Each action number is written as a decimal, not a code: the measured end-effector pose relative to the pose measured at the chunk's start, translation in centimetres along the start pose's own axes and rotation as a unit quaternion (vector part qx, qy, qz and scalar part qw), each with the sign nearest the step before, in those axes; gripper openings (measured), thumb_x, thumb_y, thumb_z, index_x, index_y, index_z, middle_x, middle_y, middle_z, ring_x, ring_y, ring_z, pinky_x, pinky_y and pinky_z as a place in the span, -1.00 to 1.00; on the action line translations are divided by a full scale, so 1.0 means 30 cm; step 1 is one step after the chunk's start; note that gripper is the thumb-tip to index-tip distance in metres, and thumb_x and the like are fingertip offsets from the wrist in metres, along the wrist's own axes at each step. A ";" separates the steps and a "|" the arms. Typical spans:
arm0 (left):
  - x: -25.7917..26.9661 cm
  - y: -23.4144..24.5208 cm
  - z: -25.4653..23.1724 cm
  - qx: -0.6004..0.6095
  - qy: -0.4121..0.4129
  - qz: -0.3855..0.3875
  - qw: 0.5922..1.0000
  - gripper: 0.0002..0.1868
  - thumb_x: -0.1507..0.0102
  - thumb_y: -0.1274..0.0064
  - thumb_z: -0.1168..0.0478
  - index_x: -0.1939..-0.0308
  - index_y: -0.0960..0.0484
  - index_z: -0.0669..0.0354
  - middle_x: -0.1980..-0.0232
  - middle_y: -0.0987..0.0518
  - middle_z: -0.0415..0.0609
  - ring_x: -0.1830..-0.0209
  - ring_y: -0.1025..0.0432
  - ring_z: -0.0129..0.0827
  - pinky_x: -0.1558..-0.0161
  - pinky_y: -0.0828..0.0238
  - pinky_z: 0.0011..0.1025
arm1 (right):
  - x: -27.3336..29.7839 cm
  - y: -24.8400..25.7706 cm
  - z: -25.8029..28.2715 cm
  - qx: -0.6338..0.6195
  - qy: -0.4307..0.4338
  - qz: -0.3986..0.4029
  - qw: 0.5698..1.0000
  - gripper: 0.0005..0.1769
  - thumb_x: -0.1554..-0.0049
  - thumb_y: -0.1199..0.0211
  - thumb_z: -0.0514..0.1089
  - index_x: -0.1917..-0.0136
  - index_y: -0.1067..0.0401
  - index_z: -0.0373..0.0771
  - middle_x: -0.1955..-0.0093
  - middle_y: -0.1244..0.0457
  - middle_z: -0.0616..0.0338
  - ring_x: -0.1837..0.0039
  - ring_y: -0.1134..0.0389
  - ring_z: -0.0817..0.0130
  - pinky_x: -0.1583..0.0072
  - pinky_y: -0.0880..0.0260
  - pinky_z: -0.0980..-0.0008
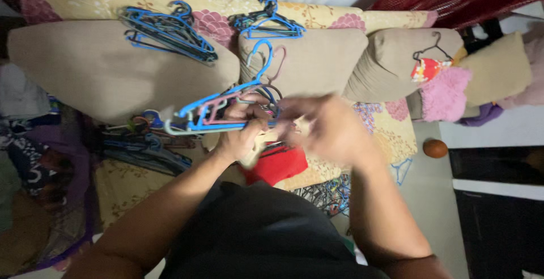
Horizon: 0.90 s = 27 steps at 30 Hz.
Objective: The person untangles and sorts clothes hangers by hand on a bed, organizing them into different piles based on color and material.
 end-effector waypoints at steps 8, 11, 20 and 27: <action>-0.147 0.112 -0.077 0.069 0.031 -0.033 0.997 -0.59 -0.26 0.07 0.37 -0.20 -0.48 0.43 0.31 -0.60 -0.04 0.29 -0.51 -0.41 0.12 -0.49 -0.43 | -0.140 -0.247 -0.440 -0.426 -0.139 -0.010 0.894 -0.48 -0.29 -0.02 0.14 -0.39 -0.33 -0.17 -0.04 -0.37 0.29 0.03 -0.47 0.44 0.03 -0.59 0.37; -0.203 0.138 0.005 0.085 0.043 -0.064 0.993 -0.57 -0.31 0.08 0.33 -0.26 -0.47 0.40 0.30 -0.59 -0.06 0.27 -0.49 -0.42 0.05 -0.44 -0.44 | -0.194 -0.365 -0.539 -0.502 -0.151 -0.118 0.844 -0.58 -0.45 -0.06 0.03 -0.31 -0.44 -0.35 0.15 -0.31 0.10 0.25 -0.32 0.40 0.25 -0.35 0.39; -0.186 0.181 0.333 0.159 0.107 -0.191 0.963 -0.51 -0.29 -0.07 0.36 -0.32 -0.41 0.30 0.00 -0.44 -0.07 -0.04 -0.35 -0.43 -0.13 -0.34 -0.41 | -0.339 -0.614 -0.734 -0.653 -0.231 -0.133 0.709 -0.80 -0.38 -0.09 -0.09 -0.08 -0.36 -0.29 0.15 -0.30 0.16 0.30 -0.30 0.38 0.30 -0.25 0.43; -0.094 0.245 0.382 0.139 0.250 -0.261 0.922 -0.30 -0.19 -0.17 0.34 -0.37 -0.23 0.14 0.10 -0.52 -0.09 0.10 -0.44 -0.44 0.01 -0.41 -0.42 | -0.639 -0.490 -1.149 -0.509 -0.186 -0.185 0.820 -0.82 -0.39 -0.01 -0.11 0.01 -0.31 -0.24 0.20 -0.27 0.20 0.29 -0.30 0.41 0.27 -0.29 0.42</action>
Point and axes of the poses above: each hand's wrist, its own x-axis away from the middle knuckle, its own y-axis out of the back of the hand, z = x × y, the point moved 1 cm from there along -x, towards the middle knuckle
